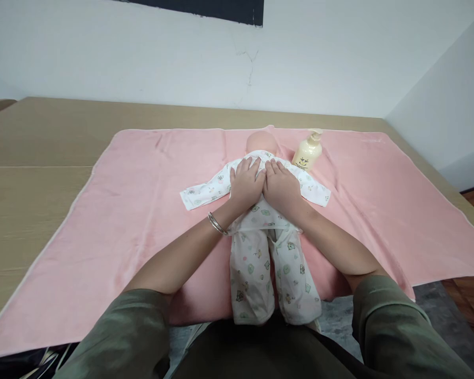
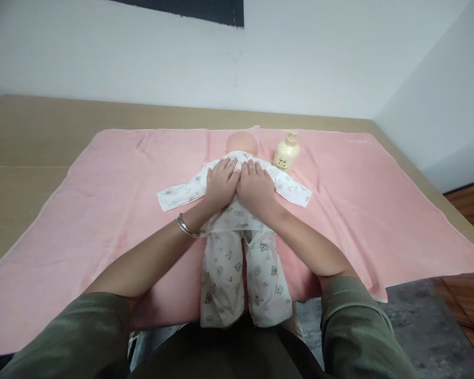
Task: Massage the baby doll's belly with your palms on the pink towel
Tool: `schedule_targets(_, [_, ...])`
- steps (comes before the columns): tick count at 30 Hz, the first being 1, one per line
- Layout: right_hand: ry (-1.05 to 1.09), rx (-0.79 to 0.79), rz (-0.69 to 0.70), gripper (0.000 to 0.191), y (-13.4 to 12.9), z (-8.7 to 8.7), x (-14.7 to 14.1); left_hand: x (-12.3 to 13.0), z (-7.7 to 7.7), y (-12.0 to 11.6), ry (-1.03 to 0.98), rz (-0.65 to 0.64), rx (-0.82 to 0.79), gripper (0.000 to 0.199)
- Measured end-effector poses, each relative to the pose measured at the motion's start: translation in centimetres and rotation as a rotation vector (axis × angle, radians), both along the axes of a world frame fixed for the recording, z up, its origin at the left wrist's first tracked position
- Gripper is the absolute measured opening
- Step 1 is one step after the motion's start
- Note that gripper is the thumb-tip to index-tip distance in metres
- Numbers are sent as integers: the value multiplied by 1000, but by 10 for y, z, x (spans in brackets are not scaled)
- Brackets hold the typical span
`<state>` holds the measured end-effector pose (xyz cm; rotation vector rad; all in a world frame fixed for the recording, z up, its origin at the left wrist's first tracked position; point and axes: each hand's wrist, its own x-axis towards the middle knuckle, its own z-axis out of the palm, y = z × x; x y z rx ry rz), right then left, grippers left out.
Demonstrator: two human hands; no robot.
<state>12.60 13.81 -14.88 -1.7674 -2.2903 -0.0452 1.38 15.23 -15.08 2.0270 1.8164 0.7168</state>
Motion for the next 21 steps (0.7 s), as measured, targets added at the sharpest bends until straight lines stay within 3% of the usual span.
schedule_targets(7, [40,-46,42,58,0,5,4,-7,-3,12,-21,-13,-10,47])
schedule_targets(21, [49,-109,52,59,1,5,4,-7,-6,11,-35,-2,-4,50])
